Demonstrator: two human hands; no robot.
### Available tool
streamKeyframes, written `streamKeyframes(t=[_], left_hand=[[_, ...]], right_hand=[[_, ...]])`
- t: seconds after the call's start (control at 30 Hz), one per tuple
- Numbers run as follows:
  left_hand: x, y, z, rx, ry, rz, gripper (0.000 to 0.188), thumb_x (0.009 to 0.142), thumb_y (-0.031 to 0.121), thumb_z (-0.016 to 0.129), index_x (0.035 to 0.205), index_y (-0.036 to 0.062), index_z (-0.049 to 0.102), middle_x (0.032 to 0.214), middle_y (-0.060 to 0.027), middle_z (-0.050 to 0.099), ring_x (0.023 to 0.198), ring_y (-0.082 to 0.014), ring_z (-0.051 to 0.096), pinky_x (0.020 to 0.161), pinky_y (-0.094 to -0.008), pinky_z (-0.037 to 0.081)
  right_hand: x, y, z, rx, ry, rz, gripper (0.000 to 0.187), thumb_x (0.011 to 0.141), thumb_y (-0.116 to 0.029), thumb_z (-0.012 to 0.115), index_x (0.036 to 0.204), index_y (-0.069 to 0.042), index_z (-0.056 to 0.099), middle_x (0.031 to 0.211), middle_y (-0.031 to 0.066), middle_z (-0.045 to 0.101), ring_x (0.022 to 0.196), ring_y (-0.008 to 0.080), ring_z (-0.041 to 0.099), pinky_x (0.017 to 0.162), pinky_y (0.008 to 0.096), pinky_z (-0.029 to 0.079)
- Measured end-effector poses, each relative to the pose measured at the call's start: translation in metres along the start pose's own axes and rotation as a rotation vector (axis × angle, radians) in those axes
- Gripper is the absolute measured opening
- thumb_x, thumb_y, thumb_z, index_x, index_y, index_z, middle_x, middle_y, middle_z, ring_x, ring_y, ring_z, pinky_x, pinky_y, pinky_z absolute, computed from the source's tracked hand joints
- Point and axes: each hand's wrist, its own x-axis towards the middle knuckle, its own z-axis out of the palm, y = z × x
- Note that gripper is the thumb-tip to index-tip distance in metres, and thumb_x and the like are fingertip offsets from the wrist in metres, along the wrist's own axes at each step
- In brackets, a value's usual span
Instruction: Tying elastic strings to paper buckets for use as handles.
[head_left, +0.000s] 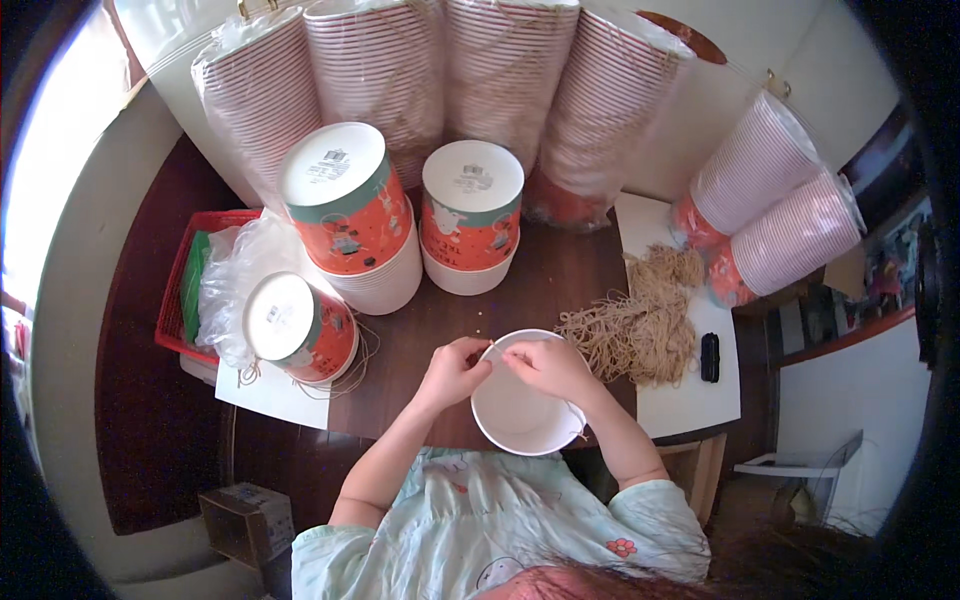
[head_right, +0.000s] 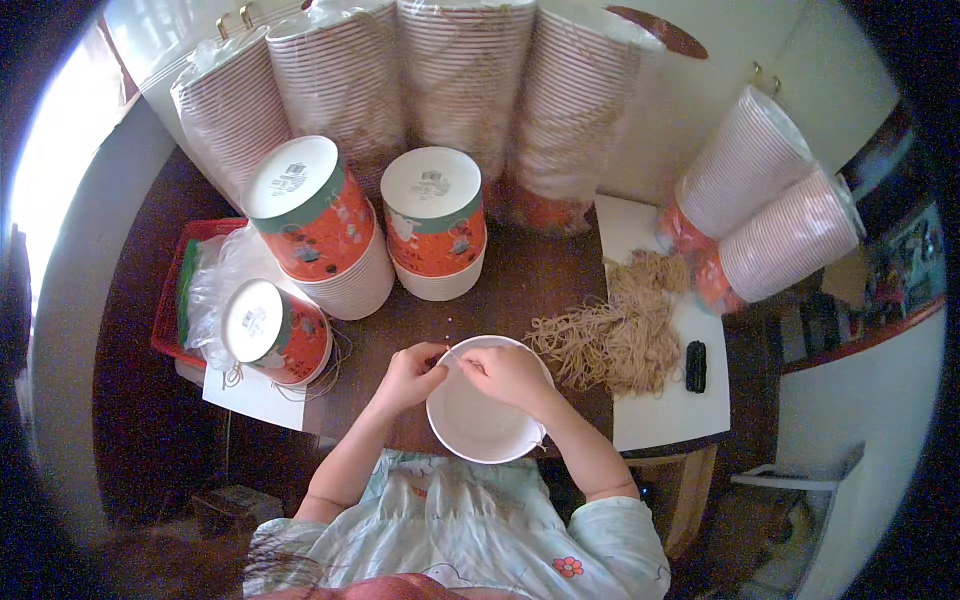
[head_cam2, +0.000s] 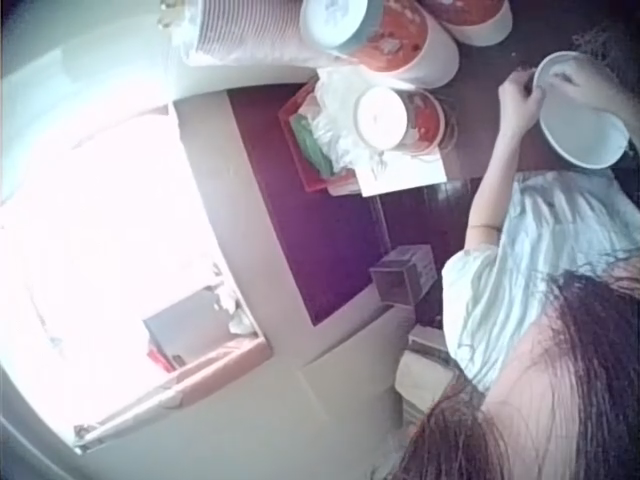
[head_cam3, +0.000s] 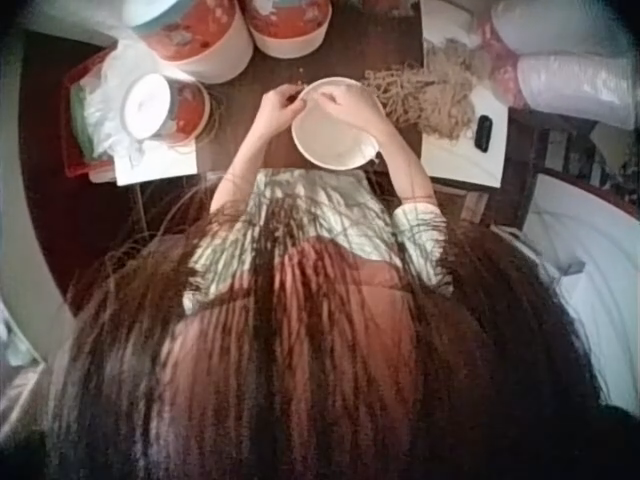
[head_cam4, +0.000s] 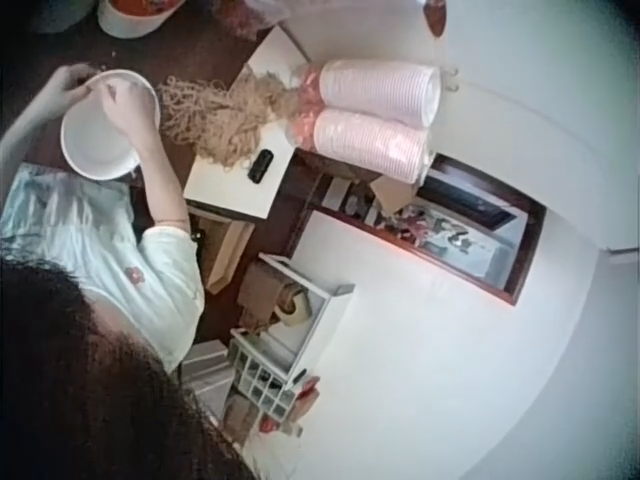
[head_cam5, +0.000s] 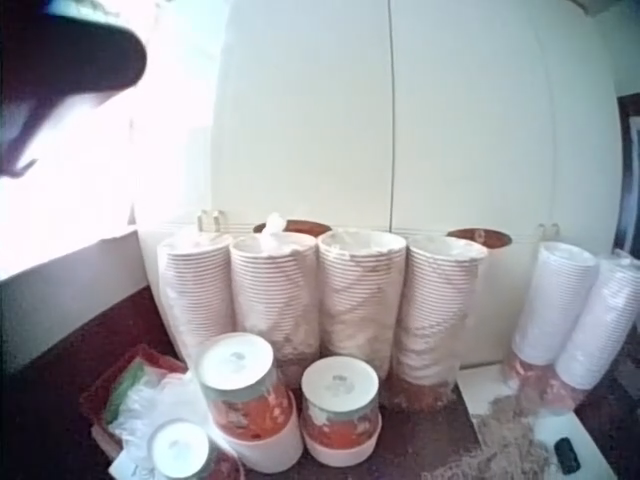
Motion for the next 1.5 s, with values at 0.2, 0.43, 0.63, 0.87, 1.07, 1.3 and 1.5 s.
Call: streamKeyframes(t=[0.2, 0.43, 0.63, 0.87, 1.07, 1.3, 1.5], left_hand=[[-0.0078, 0.0007, -0.0013, -0.053, -0.01, -0.067, 0.029, 0.071, 0.011, 0.057, 0.097, -0.001, 0.062, 0.086, -0.0129, 0.063, 0.066, -0.0146, 0.06, 0.059, -0.0256, 0.048], [-0.0085, -0.0012, -0.0013, -0.065, 0.003, -0.061, 0.029, 0.072, 0.011, 0.057, 0.097, -0.0015, 0.062, 0.083, -0.012, 0.064, 0.065, -0.0129, 0.059, 0.059, -0.0249, 0.047], [-0.0085, -0.0062, 0.0001, -0.103, -0.002, -0.07, 0.029, 0.072, 0.011, 0.057, 0.097, -0.0025, 0.062, 0.08, -0.0114, 0.064, 0.066, -0.0125, 0.06, 0.059, -0.0247, 0.048], [-0.0086, -0.0074, -0.0002, -0.111, -0.016, -0.084, 0.029, 0.072, 0.01, 0.057, 0.097, -0.0028, 0.061, 0.082, -0.0114, 0.064, 0.068, -0.012, 0.06, 0.061, -0.0247, 0.048], [-0.0086, -0.0049, -0.0003, -0.165, -0.029, -0.072, 0.032, 0.073, 0.009, 0.057, 0.102, -0.0024, 0.059, 0.084, -0.0111, 0.064, 0.07, -0.0118, 0.06, 0.062, -0.0242, 0.048], [-0.0083, -0.0056, 0.0001, -0.175, -0.038, -0.057, 0.033, 0.073, 0.01, 0.056, 0.104, -0.0022, 0.057, 0.084, -0.0106, 0.065, 0.069, -0.011, 0.06, 0.062, -0.024, 0.048], [-0.0079, -0.0059, 0.0004, -0.159, -0.032, -0.054, 0.033, 0.074, 0.01, 0.056, 0.104, -0.0014, 0.058, 0.084, -0.0102, 0.065, 0.066, -0.0097, 0.059, 0.06, -0.0234, 0.048]], right_hand=[[-0.0006, 0.0068, 0.0066, -0.013, -0.041, 0.048, 0.017, 0.076, -0.023, 0.058, 0.081, -0.009, 0.065, 0.067, 0.0112, 0.061, 0.06, 0.0266, 0.06, 0.056, 0.035, 0.047], [0.0001, 0.008, 0.0072, 0.006, -0.088, 0.039, 0.015, 0.074, -0.022, 0.058, 0.081, -0.01, 0.066, 0.069, 0.01, 0.062, 0.061, 0.024, 0.061, 0.057, 0.0332, 0.047], [0.0003, 0.0084, 0.0083, -0.032, -0.104, 0.027, 0.016, 0.074, -0.023, 0.057, 0.08, -0.011, 0.066, 0.068, 0.0094, 0.062, 0.06, 0.024, 0.06, 0.056, 0.0336, 0.046], [0.0011, 0.0092, 0.0094, -0.033, -0.096, 0.03, 0.016, 0.074, -0.023, 0.056, 0.079, -0.01, 0.065, 0.066, 0.0098, 0.061, 0.059, 0.0243, 0.059, 0.055, 0.0339, 0.045], [0.0006, 0.0082, 0.0093, 0.024, -0.059, 0.03, 0.015, 0.075, -0.022, 0.056, 0.078, -0.009, 0.065, 0.066, 0.0101, 0.061, 0.058, 0.0243, 0.059, 0.053, 0.033, 0.045], [0.0016, 0.0098, 0.008, 0.027, -0.075, 0.054, 0.016, 0.076, -0.021, 0.056, 0.08, -0.009, 0.066, 0.068, 0.0114, 0.061, 0.06, 0.0243, 0.06, 0.055, 0.0321, 0.046], [0.0028, 0.0063, 0.0063, 0.006, -0.094, 0.06, 0.018, 0.077, -0.023, 0.055, 0.079, -0.009, 0.066, 0.068, 0.0118, 0.061, 0.061, 0.0254, 0.06, 0.056, 0.0327, 0.046]])
